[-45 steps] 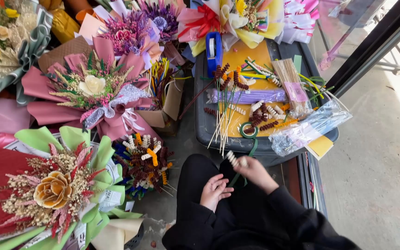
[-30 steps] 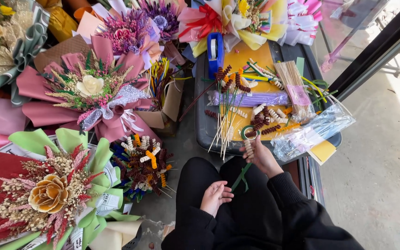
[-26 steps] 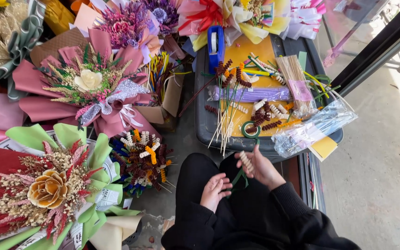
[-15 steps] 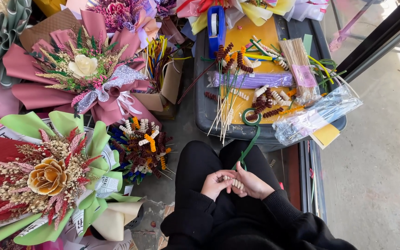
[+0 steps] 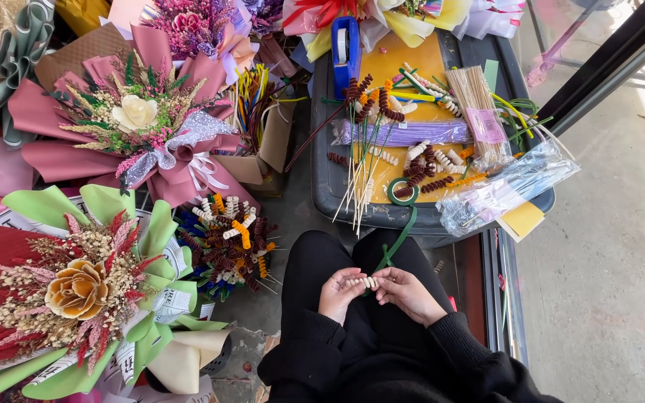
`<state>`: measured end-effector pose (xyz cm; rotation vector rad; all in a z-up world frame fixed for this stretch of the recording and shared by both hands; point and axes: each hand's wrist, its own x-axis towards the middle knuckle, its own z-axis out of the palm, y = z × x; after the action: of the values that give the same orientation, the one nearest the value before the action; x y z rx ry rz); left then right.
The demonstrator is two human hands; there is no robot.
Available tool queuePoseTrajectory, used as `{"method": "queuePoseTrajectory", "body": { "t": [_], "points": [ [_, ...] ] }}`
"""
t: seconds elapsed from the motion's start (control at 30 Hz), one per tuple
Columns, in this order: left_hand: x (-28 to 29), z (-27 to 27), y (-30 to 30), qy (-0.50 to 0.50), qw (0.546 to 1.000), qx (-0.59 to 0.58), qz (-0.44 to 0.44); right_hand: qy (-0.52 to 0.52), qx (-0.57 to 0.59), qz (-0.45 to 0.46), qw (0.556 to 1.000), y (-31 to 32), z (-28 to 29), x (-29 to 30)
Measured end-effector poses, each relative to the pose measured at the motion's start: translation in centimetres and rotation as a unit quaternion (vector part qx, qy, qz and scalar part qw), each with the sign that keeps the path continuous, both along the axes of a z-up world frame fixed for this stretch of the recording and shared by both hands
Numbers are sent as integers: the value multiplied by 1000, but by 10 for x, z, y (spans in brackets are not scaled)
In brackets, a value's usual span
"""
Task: Assembling a decorative spiral element for a floral bouquet by threading foam rings onto a stick.
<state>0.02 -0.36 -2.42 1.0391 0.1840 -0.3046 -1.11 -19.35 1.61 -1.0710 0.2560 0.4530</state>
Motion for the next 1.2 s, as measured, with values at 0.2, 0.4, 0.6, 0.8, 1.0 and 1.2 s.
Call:
{"method": "queuePoseTrajectory", "body": {
  "t": [0.2,0.4,0.6,0.8,1.0,1.2],
  "points": [
    [0,-21,-4,-43,998,42,-32,-5,0,12,1000,2,-15,1],
    [0,-8,0,-14,999,31,-14,-70,-24,-15,997,7,2,-4],
    [2,-6,-2,0,1000,25,9,-234,-181,-23,955,14,-1,-8],
    [2,-14,0,13,1000,10,-2,-335,-365,-50,867,21,6,-10],
    [0,1,0,17,1000,12,-4,-402,-406,-39,820,18,12,-12],
    [-3,8,-2,10,1000,7,-10,-451,-426,-34,783,18,25,-19]
  ]
}}
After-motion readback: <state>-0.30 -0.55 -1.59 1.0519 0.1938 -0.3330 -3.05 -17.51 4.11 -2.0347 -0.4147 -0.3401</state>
